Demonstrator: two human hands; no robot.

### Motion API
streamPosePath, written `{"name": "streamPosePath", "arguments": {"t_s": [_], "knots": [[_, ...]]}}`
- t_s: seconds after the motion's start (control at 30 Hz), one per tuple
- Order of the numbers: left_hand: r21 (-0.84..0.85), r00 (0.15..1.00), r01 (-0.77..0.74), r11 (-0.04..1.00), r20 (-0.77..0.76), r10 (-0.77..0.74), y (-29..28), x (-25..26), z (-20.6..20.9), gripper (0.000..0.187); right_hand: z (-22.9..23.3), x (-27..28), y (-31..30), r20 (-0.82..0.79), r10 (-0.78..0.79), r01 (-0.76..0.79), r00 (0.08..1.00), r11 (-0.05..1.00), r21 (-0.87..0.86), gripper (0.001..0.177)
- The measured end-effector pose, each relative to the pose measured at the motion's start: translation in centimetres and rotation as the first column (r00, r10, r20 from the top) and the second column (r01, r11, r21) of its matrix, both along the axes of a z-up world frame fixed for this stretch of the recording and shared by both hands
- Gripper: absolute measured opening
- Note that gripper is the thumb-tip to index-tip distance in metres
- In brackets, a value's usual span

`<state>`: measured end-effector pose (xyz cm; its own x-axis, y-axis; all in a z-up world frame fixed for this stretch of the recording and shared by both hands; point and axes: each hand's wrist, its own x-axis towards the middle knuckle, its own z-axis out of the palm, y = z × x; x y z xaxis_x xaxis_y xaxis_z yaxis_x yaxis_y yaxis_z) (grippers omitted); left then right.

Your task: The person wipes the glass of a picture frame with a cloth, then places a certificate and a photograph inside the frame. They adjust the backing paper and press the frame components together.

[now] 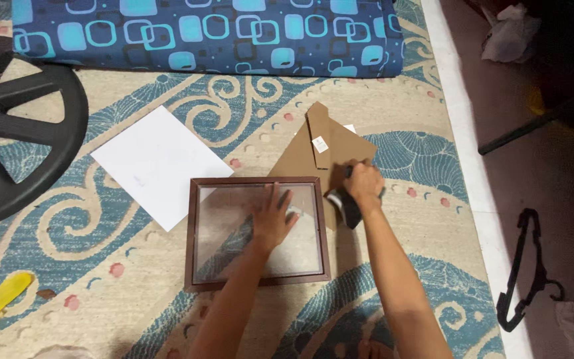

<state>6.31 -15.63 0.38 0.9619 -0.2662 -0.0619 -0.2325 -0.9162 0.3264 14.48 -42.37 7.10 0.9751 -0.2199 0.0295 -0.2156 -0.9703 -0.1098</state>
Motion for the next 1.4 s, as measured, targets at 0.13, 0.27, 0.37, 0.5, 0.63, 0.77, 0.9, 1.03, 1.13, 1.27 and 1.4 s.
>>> {"name": "streamPosePath", "arguments": {"t_s": [0.13, 0.27, 0.37, 0.5, 0.63, 0.77, 0.9, 1.03, 1.13, 1.27, 1.4], "knots": [[0.117, 1.000, 0.012, 0.993, 0.010, -0.013, 1.5, -0.1, -0.8, 0.072, -0.7, -0.5, -2.4, 0.016, -0.013, 0.016, 1.000, 0.984, -0.175, 0.046], [0.150, 0.997, 0.011, 0.989, -0.082, 0.002, 1.6, -0.2, -1.6, 0.072, -2.1, -1.1, -2.4, -0.375, -0.185, 0.121, 0.908, 0.975, -0.188, 0.065], [0.175, 0.991, 0.029, 0.984, -0.132, -0.005, 1.4, 0.0, -1.6, 0.071, -3.0, -1.1, -1.8, -0.450, -0.207, 0.140, 0.869, 0.974, -0.178, 0.094], [0.172, 0.994, 0.026, 0.985, -0.109, -0.007, 1.4, 0.2, -2.0, 0.072, -4.6, -0.5, -0.6, -0.058, -0.026, 0.028, 0.998, 0.999, 0.028, 0.062], [0.079, 1.000, 0.000, 0.997, 0.011, 0.000, 1.6, 0.6, -3.2, 0.072, -5.7, 1.0, 2.2, 0.091, 0.104, -0.125, 0.990, 0.955, 0.267, 0.055], [-0.215, 0.911, -0.193, 0.957, 0.324, 0.256, 4.6, 2.0, -5.1, 0.062, -5.5, 1.4, 7.3, 0.168, 0.255, -0.294, 0.952, 0.915, 0.276, 0.050], [-0.082, 0.737, -0.591, 0.803, 0.350, 0.578, 11.9, 4.8, -5.9, 0.069, -5.3, 1.3, 14.1, 0.306, 0.396, -0.487, 0.866, 0.806, 0.336, 0.041], [-0.307, 0.216, -0.923, 0.233, 0.088, 0.972, 19.5, 5.8, -4.6, 0.079, -6.9, 1.9, 20.7, 0.325, 0.495, -0.589, 0.806, 0.729, 0.348, 0.041], [-0.304, 0.148, -0.950, 0.075, -0.226, 0.963, 21.9, 5.4, -2.8, 0.083, -8.2, 3.5, 24.0, 0.175, 0.516, -0.535, 0.839, 0.721, 0.440, 0.049], [-0.249, 0.135, -0.968, 0.033, -0.406, 0.904, 23.7, 5.6, -1.7, 0.090, -9.6, 3.6, 26.8, 0.107, 0.564, -0.566, 0.819, 0.762, 0.314, 0.061], [-0.459, 0.144, -0.882, -0.111, -0.485, 0.863, 25.8, 6.0, -2.7, 0.086, -10.4, 3.1, 26.0, 0.127, 0.544, -0.544, 0.829, 0.735, 0.403, 0.061]]}}
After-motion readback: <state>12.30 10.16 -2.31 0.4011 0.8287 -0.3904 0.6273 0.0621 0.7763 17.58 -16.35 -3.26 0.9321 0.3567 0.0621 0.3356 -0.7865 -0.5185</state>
